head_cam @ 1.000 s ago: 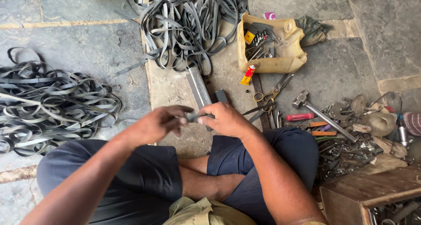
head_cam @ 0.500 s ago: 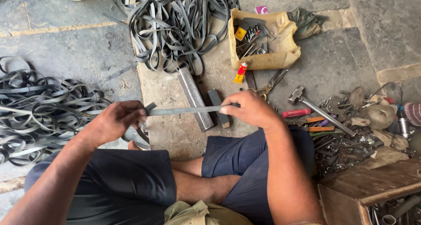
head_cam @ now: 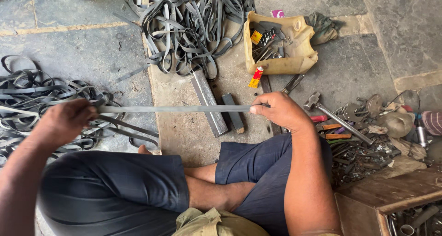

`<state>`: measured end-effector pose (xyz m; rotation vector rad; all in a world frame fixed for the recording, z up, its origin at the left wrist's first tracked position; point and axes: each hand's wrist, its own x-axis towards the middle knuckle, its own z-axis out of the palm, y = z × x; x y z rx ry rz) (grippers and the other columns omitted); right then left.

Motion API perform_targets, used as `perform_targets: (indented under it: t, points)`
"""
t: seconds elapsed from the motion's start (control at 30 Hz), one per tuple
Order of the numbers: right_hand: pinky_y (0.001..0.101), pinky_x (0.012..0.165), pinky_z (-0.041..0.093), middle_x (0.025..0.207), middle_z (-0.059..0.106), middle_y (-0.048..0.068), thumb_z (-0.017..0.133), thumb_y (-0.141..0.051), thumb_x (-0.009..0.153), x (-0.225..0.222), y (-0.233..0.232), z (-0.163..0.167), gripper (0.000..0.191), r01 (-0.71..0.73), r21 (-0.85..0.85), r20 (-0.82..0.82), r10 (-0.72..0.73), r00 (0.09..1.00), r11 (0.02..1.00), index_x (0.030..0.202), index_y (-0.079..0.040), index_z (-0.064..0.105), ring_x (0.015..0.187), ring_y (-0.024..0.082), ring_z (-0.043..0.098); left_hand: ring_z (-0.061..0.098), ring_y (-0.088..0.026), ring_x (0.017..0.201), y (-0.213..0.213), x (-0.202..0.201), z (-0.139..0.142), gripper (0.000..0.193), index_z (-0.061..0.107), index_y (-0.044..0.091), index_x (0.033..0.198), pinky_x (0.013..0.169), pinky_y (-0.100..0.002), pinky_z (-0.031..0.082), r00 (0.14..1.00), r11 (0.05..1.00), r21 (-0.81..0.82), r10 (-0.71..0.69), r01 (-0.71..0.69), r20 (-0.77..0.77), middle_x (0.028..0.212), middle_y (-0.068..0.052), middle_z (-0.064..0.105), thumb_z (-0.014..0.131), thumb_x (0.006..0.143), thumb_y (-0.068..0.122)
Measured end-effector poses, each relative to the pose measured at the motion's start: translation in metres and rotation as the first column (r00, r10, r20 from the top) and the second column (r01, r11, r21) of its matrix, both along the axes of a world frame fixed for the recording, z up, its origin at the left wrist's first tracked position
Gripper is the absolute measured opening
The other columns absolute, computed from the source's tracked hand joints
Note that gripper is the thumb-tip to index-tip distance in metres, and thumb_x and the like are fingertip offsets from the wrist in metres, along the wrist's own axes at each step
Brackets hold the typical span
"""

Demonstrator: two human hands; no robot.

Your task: The person sits on the floor and repairs rubber belts by cutting them with scissors, smoothing edges with a sanding block, applying glue, and hammering a metal pin into the joined ends. The person repeats this process for multiple belt pieces.

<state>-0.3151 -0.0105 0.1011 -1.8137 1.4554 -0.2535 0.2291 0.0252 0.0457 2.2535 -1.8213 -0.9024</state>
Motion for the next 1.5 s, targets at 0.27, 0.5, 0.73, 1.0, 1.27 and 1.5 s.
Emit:
perform_targets:
  t: [0.27,0.5,0.73,1.0,1.27,1.5]
  points:
    - [0.0336,0.069,0.053,0.074,0.072,0.007,0.076,-0.023,0.086,-0.004,-0.002,-0.006,0.022,0.045,-0.027,-0.033,-0.046,0.998,0.999,0.099,-0.005,0.077,0.069,0.015,0.064,0.072,-0.028,0.068,-0.001,0.088,-0.040,0.033,0.075,0.003,0.102,0.068,-0.044,0.056,0.998,0.978,-0.199,0.065,-0.059,0.026,0.077,-0.013,0.069,0.060,0.111,0.032]
    - [0.0356,0.066,0.053,0.074,0.070,0.007,0.067,-0.018,0.092,0.015,0.000,-0.017,0.019,0.138,0.053,-0.016,-0.138,0.990,0.989,0.107,-0.008,0.074,0.068,0.017,0.065,0.073,-0.033,0.073,0.004,0.082,-0.060,0.032,0.078,0.009,0.103,0.073,-0.044,0.058,0.870,0.980,-0.109,-0.097,0.169,0.483,0.082,-0.016,0.076,0.060,0.110,0.033]
    - [0.0323,0.071,0.053,0.084,0.073,0.008,0.080,-0.016,0.085,0.056,0.004,-0.043,0.018,0.048,-0.289,-0.044,-0.064,0.997,0.956,0.094,-0.004,0.070,0.078,0.015,0.066,0.070,-0.027,0.070,-0.011,-0.060,-0.002,0.028,0.076,0.018,0.118,0.070,-0.043,0.057,0.995,0.984,0.158,-0.094,0.087,0.044,0.086,-0.012,0.072,0.060,0.101,0.033]
    - [0.0261,0.076,0.057,0.091,0.073,0.004,0.059,-0.009,0.101,0.069,0.005,-0.066,0.019,0.223,0.063,0.564,-0.219,0.796,0.973,0.111,-0.001,0.074,0.080,0.009,0.067,0.064,-0.011,0.064,-0.004,-0.241,0.016,0.018,0.069,0.001,0.095,0.059,-0.026,0.055,0.540,0.993,0.019,-0.048,0.118,-0.840,0.073,-0.003,0.064,0.069,0.097,0.019]
    - [0.0275,0.075,0.060,0.099,0.075,0.008,0.054,-0.008,0.104,0.074,0.010,-0.066,0.024,0.131,0.183,0.670,-0.221,0.709,0.974,0.117,0.003,0.071,0.082,0.012,0.072,0.068,-0.011,0.064,-0.016,-0.269,-0.013,0.015,0.066,0.000,0.089,0.055,-0.029,0.055,0.641,0.983,-0.178,-0.109,-0.045,-0.760,0.100,-0.001,0.069,0.073,0.092,0.013]
    - [0.0282,0.078,0.062,0.105,0.071,0.008,0.047,-0.011,0.107,0.082,0.011,-0.059,0.032,0.154,0.238,0.652,-0.275,0.706,0.959,0.134,-0.002,0.062,0.085,0.013,0.074,0.070,-0.007,0.070,-0.018,-0.261,-0.019,0.017,0.067,-0.001,0.085,0.064,-0.025,0.055,0.607,0.997,-0.010,0.037,-0.074,-0.794,0.075,-0.006,0.075,0.073,0.093,0.013]
